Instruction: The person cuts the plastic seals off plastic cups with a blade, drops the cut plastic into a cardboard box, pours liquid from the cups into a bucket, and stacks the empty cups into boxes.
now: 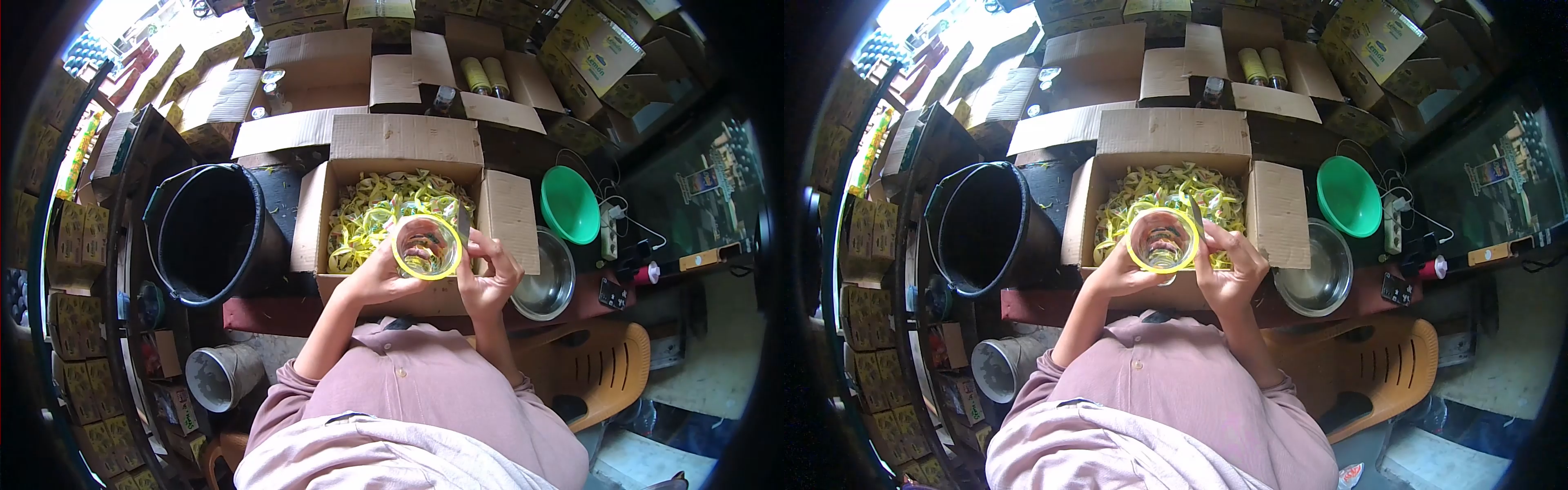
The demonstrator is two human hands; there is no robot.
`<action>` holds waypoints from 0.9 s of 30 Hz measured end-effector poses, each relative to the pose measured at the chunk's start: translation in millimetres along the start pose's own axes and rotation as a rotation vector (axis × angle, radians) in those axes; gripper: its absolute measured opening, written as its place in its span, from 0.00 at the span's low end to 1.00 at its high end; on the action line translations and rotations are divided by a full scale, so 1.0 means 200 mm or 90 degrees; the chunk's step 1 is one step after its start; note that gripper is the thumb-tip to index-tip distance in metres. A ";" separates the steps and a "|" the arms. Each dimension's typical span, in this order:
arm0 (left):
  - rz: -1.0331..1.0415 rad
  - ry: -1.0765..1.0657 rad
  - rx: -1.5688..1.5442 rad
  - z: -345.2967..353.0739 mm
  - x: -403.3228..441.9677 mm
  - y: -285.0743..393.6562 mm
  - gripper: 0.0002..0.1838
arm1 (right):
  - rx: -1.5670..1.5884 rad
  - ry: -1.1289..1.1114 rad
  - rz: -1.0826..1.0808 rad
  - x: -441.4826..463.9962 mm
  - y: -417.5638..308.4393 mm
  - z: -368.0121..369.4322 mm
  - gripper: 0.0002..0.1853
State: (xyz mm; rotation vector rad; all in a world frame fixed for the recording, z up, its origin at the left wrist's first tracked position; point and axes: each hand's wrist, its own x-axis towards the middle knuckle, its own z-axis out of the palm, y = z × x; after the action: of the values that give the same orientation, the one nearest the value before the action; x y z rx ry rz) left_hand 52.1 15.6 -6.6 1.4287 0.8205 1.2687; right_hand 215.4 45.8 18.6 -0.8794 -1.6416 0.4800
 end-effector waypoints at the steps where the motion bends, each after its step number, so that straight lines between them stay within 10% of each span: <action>1: 0.005 0.002 0.003 0.00 0.00 0.00 0.37 | -0.002 -0.006 0.001 0.00 -0.01 0.00 0.15; 24: -0.007 0.054 -0.079 -0.04 -0.01 -0.01 0.38 | 0.046 0.091 0.057 -0.01 0.24 0.06 0.23; 27: 0.001 0.076 -0.064 -0.07 -0.02 0.00 0.36 | -0.186 -0.311 0.251 0.02 0.39 0.06 0.27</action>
State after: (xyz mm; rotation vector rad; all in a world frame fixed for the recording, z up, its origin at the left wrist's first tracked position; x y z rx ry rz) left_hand 37.6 15.0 -9.3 1.2841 0.8236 1.3870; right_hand 227.2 100.3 -37.3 -1.3983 -2.0199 0.7853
